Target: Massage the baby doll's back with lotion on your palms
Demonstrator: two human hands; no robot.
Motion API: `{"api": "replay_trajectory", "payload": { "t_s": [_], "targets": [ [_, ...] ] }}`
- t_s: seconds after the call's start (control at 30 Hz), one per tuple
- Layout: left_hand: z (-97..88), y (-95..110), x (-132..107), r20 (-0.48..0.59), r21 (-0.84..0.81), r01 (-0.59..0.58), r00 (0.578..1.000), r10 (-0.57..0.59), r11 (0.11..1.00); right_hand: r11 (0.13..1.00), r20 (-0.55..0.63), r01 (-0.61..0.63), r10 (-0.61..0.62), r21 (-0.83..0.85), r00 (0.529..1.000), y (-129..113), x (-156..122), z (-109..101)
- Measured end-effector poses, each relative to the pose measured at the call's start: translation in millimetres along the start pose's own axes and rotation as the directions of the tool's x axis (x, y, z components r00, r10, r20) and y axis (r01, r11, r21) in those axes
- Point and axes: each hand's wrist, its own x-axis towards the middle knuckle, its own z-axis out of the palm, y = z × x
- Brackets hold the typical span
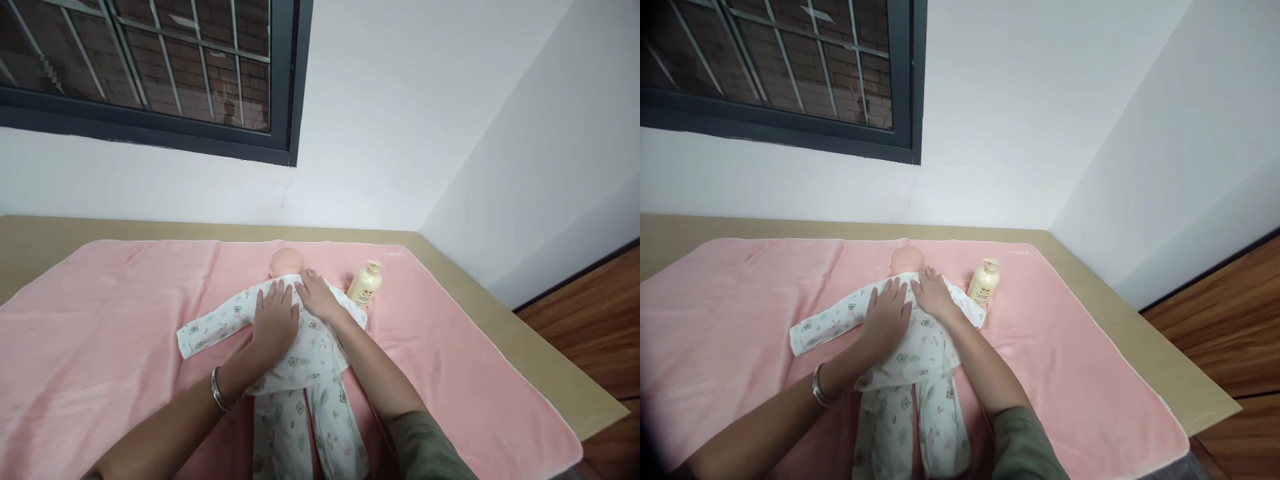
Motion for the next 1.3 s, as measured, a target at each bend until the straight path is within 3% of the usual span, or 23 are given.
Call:
{"api": "replay_trajectory", "payload": {
  "t_s": [0.07, 0.27, 0.33, 0.47, 0.53, 0.67, 0.9, 1.13, 1.3],
  "targets": [
    [-0.5, 1.1, 0.0, 0.016, -0.014, -0.027, 1.000, 0.027, 1.000, 0.999, 0.024, 0.040, -0.040, -0.001, 0.999, 2.4, 1.9, -4.7],
    [12.0, -27.4, 21.3, 0.027, -0.027, -0.030, 0.999, 0.030, 0.999, 0.968, 0.054, 0.229, -0.224, -0.106, 0.973, -11.3, -30.9, -0.1],
    [14.9, -23.7, 18.9, -0.009, -0.064, -0.030, 1.000, 0.029, 0.997, 0.974, 0.036, 0.198, -0.195, -0.108, 0.980, -9.3, -27.1, -0.7],
    [11.3, -5.7, 7.6, -0.060, -0.158, -0.105, 0.994, 0.097, 0.982, 0.994, -0.069, -0.006, -0.001, -0.106, 0.998, 1.3, -0.5, -2.5],
    [8.0, -4.0, 8.3, -0.066, -0.215, -0.093, 0.995, 0.081, 0.972, 0.992, -0.093, -0.048, 0.037, -0.114, 0.995, 2.2, 6.1, 1.0],
    [9.9, -13.9, 18.2, -0.108, -0.256, 0.008, 0.993, -0.037, 0.967, 0.990, -0.104, 0.024, -0.039, -0.139, 0.994, -5.7, -2.6, 15.8],
    [28.1, -15.5, 14.7, -0.154, -0.232, 0.025, 0.986, -0.062, 0.972, 0.999, -0.155, 0.026, -0.032, -0.042, 0.987, -6.0, -6.4, 30.7],
    [17.9, -9.5, 10.7, -0.106, -0.221, 0.018, 0.993, -0.042, 0.975, 0.999, -0.101, -0.010, 0.015, 0.048, 0.995, 21.4, 12.6, 22.5],
    [17.1, -1.0, 8.4, -0.061, -0.246, -0.103, 0.994, 0.090, 0.964, 0.997, -0.117, -0.046, 0.053, 0.059, 0.992, 31.8, 24.3, 22.3]
  ]
}}
